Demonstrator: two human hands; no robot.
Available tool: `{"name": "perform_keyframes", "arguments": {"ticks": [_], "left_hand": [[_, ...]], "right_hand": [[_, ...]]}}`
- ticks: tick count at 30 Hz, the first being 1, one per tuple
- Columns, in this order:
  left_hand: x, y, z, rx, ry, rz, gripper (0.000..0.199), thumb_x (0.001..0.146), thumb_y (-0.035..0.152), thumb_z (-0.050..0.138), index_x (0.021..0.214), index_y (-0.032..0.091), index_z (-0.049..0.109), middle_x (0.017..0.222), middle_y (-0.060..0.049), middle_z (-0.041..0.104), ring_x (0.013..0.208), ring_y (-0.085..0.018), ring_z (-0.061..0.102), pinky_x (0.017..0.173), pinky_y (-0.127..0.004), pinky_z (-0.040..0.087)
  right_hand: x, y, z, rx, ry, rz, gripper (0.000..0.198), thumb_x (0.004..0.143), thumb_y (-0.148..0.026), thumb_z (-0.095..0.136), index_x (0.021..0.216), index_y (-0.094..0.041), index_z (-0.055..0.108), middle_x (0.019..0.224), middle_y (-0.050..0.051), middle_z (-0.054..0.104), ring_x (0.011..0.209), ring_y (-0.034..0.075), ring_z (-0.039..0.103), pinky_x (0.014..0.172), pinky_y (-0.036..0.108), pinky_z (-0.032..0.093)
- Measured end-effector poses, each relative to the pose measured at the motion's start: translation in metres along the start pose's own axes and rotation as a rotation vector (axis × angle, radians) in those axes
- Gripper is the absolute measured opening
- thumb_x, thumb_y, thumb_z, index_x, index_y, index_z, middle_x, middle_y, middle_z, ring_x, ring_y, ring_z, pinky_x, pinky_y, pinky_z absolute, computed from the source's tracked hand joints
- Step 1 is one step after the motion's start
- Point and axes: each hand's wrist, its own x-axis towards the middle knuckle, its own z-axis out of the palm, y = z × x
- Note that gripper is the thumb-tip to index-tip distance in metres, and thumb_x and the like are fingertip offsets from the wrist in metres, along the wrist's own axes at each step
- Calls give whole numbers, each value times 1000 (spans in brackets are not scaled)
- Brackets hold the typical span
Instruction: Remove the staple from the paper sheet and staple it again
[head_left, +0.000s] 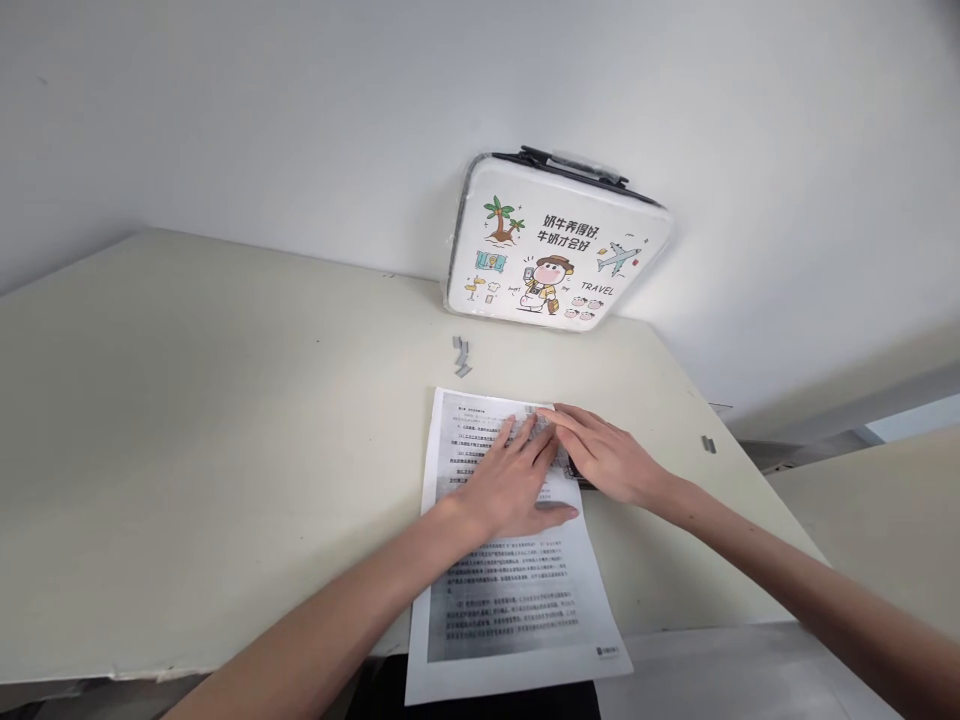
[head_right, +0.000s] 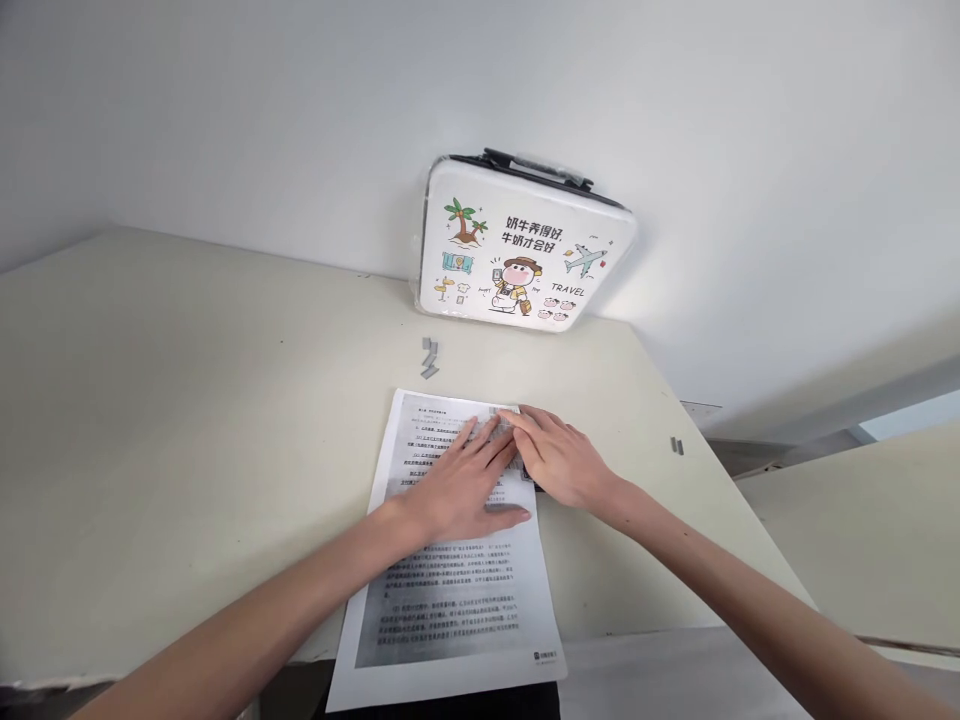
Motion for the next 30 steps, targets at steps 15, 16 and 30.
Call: {"name": "perform_keyframes", "arguments": {"ticks": [15,16,30], "left_hand": [[3,-2,0,11,-49,-8,93,99,73,42,168,15,20,174,-14,27,164,-32,5,133,-53,1],[3,-1,0,12,-48,-9,93,100,73,42,168,14,20,174,-14,26,164,-32,5,133,-54,1],[5,2,0,27,-33,-19,91,100,70,45,166,12,23,175,-15,22,164,-34,5,133,-54,-1]], "right_hand": [[-13,15,-16,328,11,9,55,111,-50,20,155,-38,51,163,-3,50,149,25,49,120,46,48],[-13,14,-16,325,15,13,54,111,-50,20,154,-38,51,163,-3,50,149,25,49,120,47,48],[-4,-1,-4,54,-1,21,54,110,-38,19,155,-34,50,163,1,49,149,25,48,118,49,47]]}}
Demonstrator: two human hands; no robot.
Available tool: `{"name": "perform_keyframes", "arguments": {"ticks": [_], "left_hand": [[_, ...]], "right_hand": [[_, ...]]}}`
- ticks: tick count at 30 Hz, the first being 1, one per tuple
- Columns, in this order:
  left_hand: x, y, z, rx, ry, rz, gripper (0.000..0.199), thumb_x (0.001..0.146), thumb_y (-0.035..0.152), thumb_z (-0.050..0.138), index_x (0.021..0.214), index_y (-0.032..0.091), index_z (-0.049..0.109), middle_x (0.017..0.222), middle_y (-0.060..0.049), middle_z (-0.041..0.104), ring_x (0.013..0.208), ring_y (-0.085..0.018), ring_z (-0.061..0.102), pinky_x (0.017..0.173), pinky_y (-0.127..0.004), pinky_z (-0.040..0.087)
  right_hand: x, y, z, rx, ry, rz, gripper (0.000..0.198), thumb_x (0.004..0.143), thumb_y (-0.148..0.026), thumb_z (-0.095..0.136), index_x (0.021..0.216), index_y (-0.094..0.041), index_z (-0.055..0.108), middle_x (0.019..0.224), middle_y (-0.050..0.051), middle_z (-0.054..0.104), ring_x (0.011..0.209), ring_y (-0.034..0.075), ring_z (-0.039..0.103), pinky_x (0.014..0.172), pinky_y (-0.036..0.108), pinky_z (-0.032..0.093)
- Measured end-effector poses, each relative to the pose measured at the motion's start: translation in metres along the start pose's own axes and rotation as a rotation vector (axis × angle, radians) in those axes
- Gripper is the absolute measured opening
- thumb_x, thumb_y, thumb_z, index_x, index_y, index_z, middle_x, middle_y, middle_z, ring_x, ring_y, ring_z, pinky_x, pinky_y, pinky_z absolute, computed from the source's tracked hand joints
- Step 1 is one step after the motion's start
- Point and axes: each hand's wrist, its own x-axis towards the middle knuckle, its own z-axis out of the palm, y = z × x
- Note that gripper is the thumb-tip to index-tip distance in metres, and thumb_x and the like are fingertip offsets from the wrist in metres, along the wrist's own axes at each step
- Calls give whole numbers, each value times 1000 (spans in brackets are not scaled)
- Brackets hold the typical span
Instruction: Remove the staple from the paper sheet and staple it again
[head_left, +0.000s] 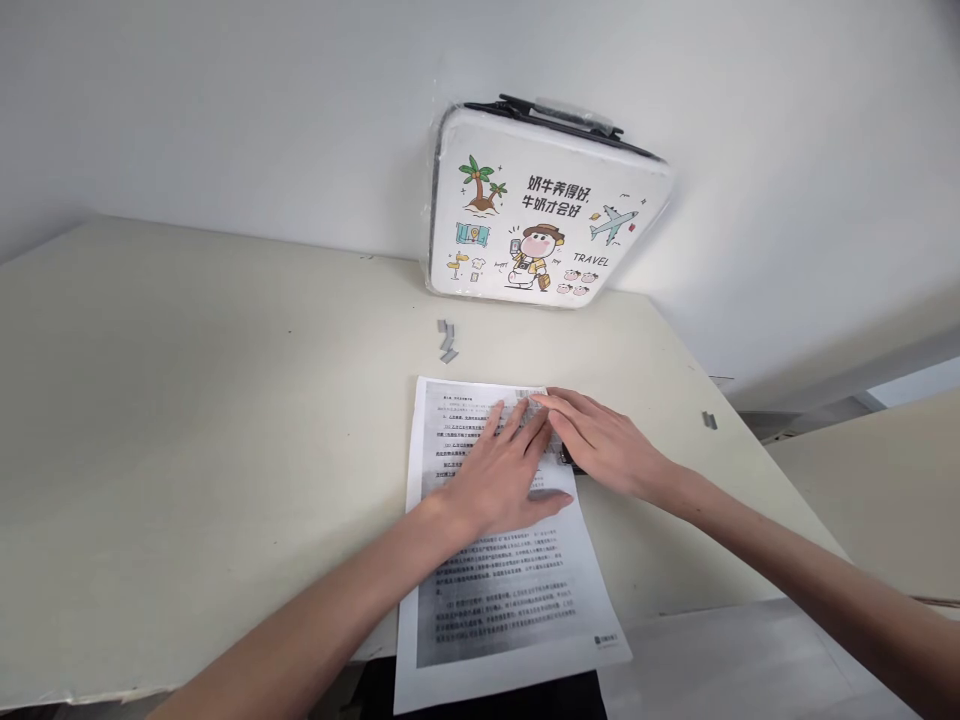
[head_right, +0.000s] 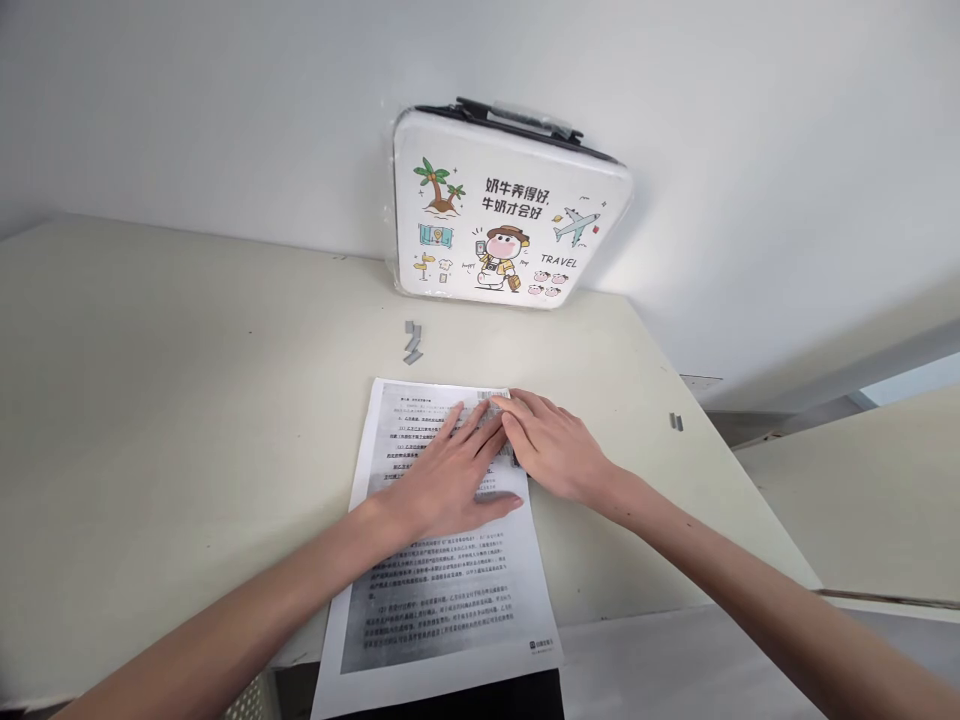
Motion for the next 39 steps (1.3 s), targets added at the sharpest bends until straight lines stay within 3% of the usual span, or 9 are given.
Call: {"name": "perform_keyframes", "arguments": {"ticks": [10,14,18,21,23,25,28,33,39], "left_hand": [[-3,-1,5,7,71,17,81,102,68,44,159,11,40,169,-16,38,164,-34,10,133,-54,0],[-2,-2,4,-4,51,11,82,101,69,45,161,13,37,171,-14,34,164,-33,8,133,-54,0],[-2,-3,-4,-21,-7,-3,90,101,70,43,167,12,24,174,-13,25,164,-32,5,133,-52,-1],[-2,-5,-12,-21,-75,-28,93,101,72,42,168,10,23,175,-13,22,164,-32,1,134,-51,-2],[-2,-7,-16,-20,-103,-31,93,102,73,40,168,10,22,175,-12,20,164,-32,1,134,-51,-2],[-2,-8,-18,-16,-111,-27,93,102,74,39,169,12,21,176,-11,18,164,-31,2,134,-51,-3],[-3,-11,-18,2,-115,-27,93,101,74,40,169,15,20,176,-10,16,164,-30,1,134,-51,-3],[-1,-14,-20,13,-111,-7,92,103,73,39,172,20,9,177,-7,14,164,-29,0,134,-52,0],[-19,-11,-40,44,-121,-49,83,105,69,41,172,31,8,177,-1,11,163,-31,4,134,-55,14]], "right_hand": [[7,-3,36,-345,223,-140,55,106,-25,29,158,-23,46,159,16,51,140,35,53,100,54,54],[5,-2,28,-227,208,-118,53,108,-29,27,157,-27,46,157,12,54,137,32,57,102,53,55],[-5,9,10,90,254,-68,47,112,-37,25,148,-32,53,155,6,57,137,27,59,107,49,54],[-18,26,2,239,282,-219,38,112,-39,31,134,-31,61,145,5,64,131,24,63,107,43,54],[-27,39,3,223,256,-359,29,109,-41,43,126,-28,63,134,7,70,123,25,67,103,44,55],[-35,53,9,194,252,-406,24,105,-43,53,118,-26,64,120,8,74,109,26,71,93,44,58],[-48,70,21,249,276,-294,23,104,-45,57,114,-25,64,105,9,75,90,25,71,76,39,60],[-72,84,25,516,327,0,33,100,-53,61,117,-25,63,106,9,75,88,24,71,54,28,54],[-102,96,27,882,336,140,34,98,-54,65,114,-24,66,110,8,77,105,26,72,83,33,60]]}}
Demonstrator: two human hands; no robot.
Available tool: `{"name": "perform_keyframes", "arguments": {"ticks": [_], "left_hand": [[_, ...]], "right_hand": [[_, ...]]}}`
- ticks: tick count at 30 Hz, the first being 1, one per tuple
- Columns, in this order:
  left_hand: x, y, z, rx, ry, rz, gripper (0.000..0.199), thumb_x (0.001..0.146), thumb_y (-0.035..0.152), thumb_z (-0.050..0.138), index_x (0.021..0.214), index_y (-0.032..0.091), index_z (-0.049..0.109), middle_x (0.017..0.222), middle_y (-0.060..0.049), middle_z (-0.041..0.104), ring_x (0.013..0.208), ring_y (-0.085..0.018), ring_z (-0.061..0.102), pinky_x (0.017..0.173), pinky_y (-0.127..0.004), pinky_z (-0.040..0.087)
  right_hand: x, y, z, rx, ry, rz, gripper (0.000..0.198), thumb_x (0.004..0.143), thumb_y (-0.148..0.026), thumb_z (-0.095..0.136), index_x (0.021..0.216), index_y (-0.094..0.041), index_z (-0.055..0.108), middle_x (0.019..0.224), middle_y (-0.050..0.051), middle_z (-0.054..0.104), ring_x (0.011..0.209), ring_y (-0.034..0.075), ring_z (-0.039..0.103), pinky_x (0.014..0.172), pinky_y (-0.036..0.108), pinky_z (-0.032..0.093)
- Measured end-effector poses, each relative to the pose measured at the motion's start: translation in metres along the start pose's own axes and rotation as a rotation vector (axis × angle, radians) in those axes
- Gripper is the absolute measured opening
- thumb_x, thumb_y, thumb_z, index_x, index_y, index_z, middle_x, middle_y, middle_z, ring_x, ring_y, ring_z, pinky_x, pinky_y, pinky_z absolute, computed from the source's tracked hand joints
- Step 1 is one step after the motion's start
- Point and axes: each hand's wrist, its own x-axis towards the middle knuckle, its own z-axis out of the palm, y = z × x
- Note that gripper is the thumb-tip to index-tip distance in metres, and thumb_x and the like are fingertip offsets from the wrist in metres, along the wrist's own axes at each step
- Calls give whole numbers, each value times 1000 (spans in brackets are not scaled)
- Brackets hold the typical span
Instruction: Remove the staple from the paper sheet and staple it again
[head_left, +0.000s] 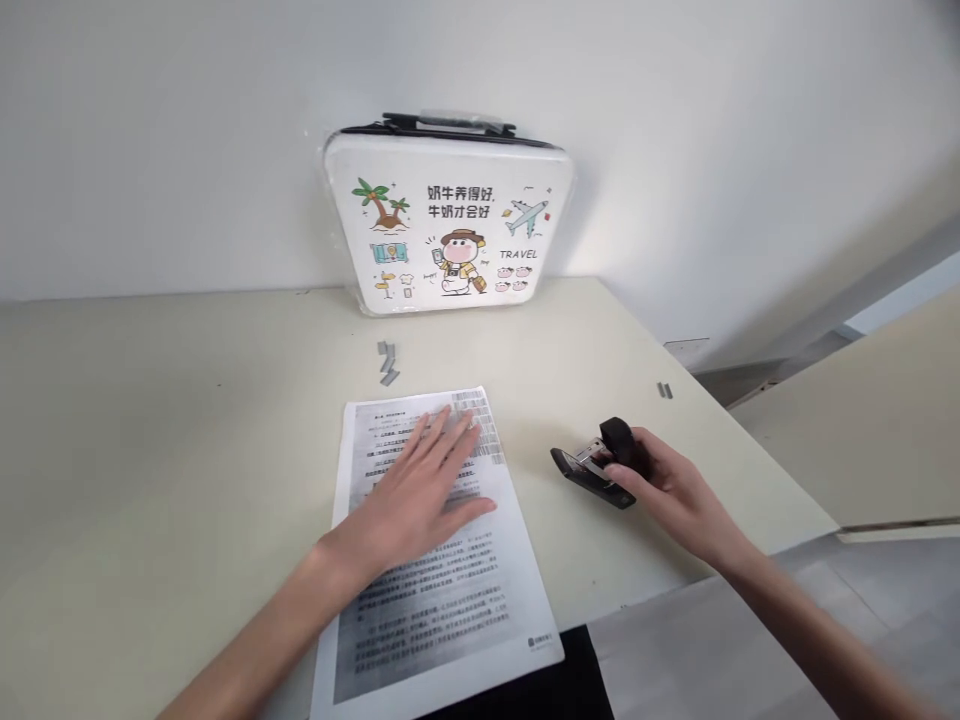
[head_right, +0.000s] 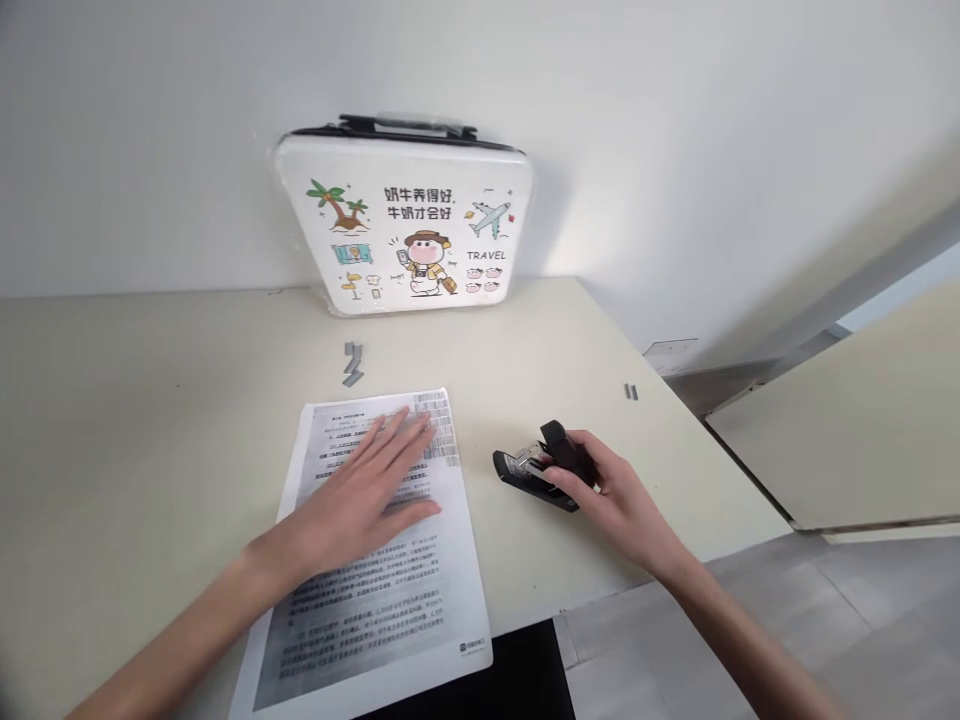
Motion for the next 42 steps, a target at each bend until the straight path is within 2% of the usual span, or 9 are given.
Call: {"name": "perform_keyframes", "arguments": {"ticks": [3,8,13,17,21,27,33,38,42], "left_hand": [[-40,-4,-5,73,30,-63,80,106,63,46,171,36,7,176,2,18,163,-31,12,131,-56,24],[-111,-11,-4,196,149,-108,77,105,55,52,170,34,18,174,0,28,161,-30,24,132,-54,24],[-126,7,2,257,135,-45,86,100,57,59,171,30,18,172,-4,33,159,-32,29,132,-55,20],[-97,24,10,258,109,-58,93,98,63,58,171,34,9,173,-4,28,158,-34,29,131,-60,19],[-40,34,20,229,82,-58,92,100,65,54,171,33,5,175,-5,23,160,-35,24,131,-60,17],[72,47,33,141,-5,-54,88,103,74,37,170,18,23,176,-11,17,163,-36,10,132,-61,5],[166,63,47,77,-19,-44,91,101,78,33,167,15,30,175,-15,19,163,-38,3,129,-66,1],[194,72,52,32,0,-37,89,102,75,33,165,13,32,175,-17,20,163,-37,4,130,-65,1],[175,60,45,-114,90,21,77,108,66,26,165,15,32,176,-12,19,164,-28,7,134,-51,9]], "right_hand": [[-11,4,-6,84,53,65,36,97,-55,66,113,-23,69,112,8,76,108,26,71,89,34,59],[-21,10,-16,155,115,171,45,97,-61,62,116,-22,70,109,8,76,98,25,72,86,32,59],[-27,21,-25,65,186,171,41,98,-59,61,113,-22,69,105,6,78,96,24,74,82,30,59],[-36,24,-27,-111,292,25,34,97,-54,66,114,-25,69,105,6,79,94,25,75,77,32,61],[-45,30,-30,-320,381,-116,28,99,-49,63,116,-27,68,105,8,78,88,26,75,69,35,61],[-57,43,-42,-418,570,-140,28,100,-48,64,119,-27,67,112,9,78,98,30,76,79,38,61],[-62,35,-56,-460,628,-131,29,100,-48,64,119,-26,68,112,9,78,97,29,76,81,37,60],[-59,29,-55,-456,630,-146,28,99,-48,64,117,-27,68,110,9,78,95,29,76,81,37,61],[-54,22,-45,-412,567,-177,29,100,-47,64,121,-27,66,111,9,78,96,29,76,84,39,63]]}}
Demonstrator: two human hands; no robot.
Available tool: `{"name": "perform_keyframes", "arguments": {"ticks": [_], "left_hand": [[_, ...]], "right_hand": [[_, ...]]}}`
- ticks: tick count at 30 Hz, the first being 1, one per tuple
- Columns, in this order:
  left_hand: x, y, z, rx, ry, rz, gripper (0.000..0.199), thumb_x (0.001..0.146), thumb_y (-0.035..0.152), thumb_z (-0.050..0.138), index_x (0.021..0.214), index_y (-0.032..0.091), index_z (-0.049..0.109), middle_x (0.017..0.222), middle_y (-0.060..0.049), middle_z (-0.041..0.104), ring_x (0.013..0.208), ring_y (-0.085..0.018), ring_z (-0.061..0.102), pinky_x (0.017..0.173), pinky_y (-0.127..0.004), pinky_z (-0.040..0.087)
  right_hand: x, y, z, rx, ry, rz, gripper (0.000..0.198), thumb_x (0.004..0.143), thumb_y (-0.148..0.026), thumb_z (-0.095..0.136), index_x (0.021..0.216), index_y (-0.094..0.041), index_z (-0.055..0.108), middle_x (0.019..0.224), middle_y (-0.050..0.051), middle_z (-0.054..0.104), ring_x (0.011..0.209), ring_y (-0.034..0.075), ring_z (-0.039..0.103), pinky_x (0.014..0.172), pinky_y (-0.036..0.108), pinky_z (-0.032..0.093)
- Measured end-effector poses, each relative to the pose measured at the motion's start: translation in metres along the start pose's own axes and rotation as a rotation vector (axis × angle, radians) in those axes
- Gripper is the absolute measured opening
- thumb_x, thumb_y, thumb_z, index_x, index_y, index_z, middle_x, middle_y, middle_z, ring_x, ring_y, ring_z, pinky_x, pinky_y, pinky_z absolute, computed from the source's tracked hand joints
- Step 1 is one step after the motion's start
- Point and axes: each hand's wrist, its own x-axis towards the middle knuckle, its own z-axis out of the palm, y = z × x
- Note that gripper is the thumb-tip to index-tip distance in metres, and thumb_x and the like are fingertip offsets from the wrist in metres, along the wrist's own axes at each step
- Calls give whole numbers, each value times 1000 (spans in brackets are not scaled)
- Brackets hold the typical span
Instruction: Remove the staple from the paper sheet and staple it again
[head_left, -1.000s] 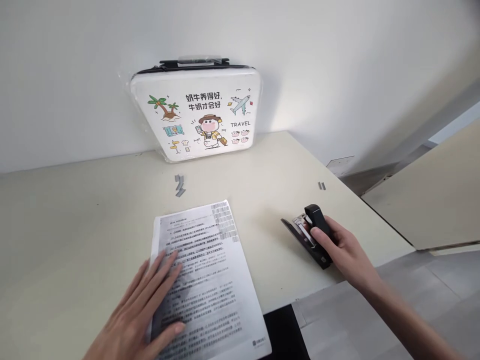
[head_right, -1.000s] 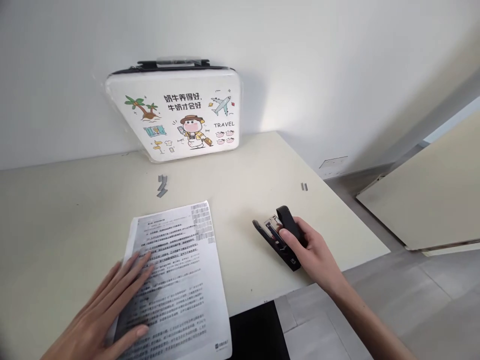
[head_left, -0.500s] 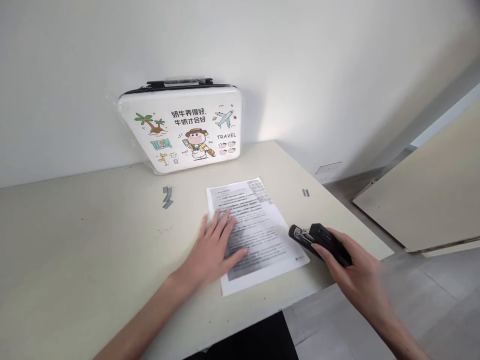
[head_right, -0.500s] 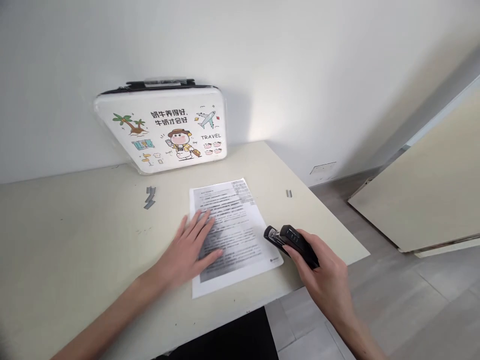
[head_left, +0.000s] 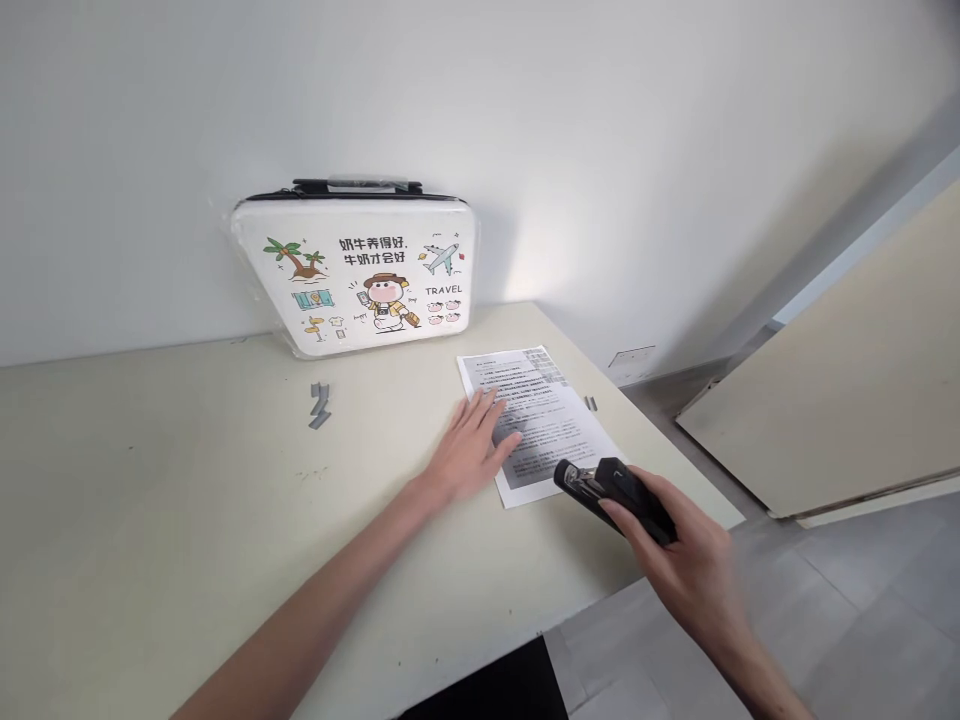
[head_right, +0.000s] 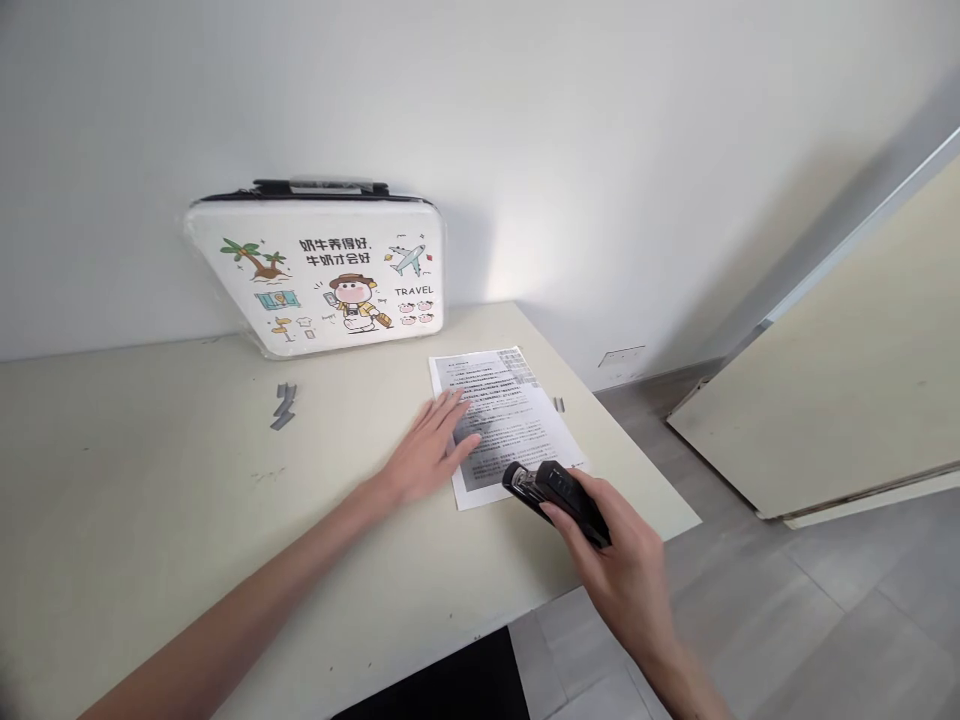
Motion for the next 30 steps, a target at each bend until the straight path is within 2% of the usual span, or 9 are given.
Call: {"name": "perform_keyframes", "arguments": {"ticks": [4,6,8,11,14,17,20,25,30], "left_hand": [[-47,-26,-27,-189,43,-52,69,107,64,37,161,21,40,172,-8,33,161,-26,25,129,-45,30],[-74,-43,-45,-283,94,-123,64,105,64,43,156,25,48,166,-7,46,154,-27,41,118,-42,47],[-100,-59,-65,-368,152,-212,58,103,65,47,148,28,57,156,-7,58,145,-29,53,110,-41,53],[-131,-80,-90,-481,242,-311,52,100,67,52,127,26,70,138,-8,70,130,-30,64,108,-40,53],[-150,-97,-105,-543,393,-424,49,97,68,57,110,23,73,113,-10,77,105,-27,71,98,-39,56],[-157,-106,-111,-570,490,-488,45,95,64,60,104,21,72,89,-6,72,77,-19,65,77,-32,56],[-157,-110,-110,-567,510,-512,42,94,59,60,102,20,71,79,-1,64,65,-15,55,63,-26,48],[-156,-108,-105,-485,464,-515,39,95,55,56,101,20,72,74,0,62,61,-14,52,58,-25,41],[-157,-104,-104,-417,423,-497,36,97,52,53,100,21,72,71,1,59,58,-13,47,57,-25,40]], "right_hand": [[10,-19,17,86,-105,-52,28,101,-45,63,123,-27,66,113,10,78,100,30,76,84,40,63],[20,-33,31,147,-172,-80,28,102,-45,62,123,-26,66,115,10,78,103,30,76,85,40,63],[35,-48,49,200,-253,-108,29,103,-46,60,123,-26,66,115,10,77,102,29,75,84,40,62],[60,-75,82,240,-382,-166,28,102,-46,60,120,-27,67,112,7,77,98,27,73,83,38,59],[82,-101,118,298,-529,-234,26,101,-47,62,118,-29,69,110,3,77,94,24,72,80,35,57],[93,-120,147,364,-656,-294,26,100,-48,64,118,-30,70,109,2,77,94,21,71,81,32,55],[94,-130,164,385,-726,-327,27,99,-47,67,120,-30,71,108,2,76,94,21,70,84,33,54],[86,-128,172,458,-761,-311,25,102,-45,60,120,-30,71,118,2,77,107,22,71,95,35,53],[82,-115,176,491,-614,-102,39,112,-45,32,118,-26,66,111,5,77,103,22,72,95,37,52]]}}
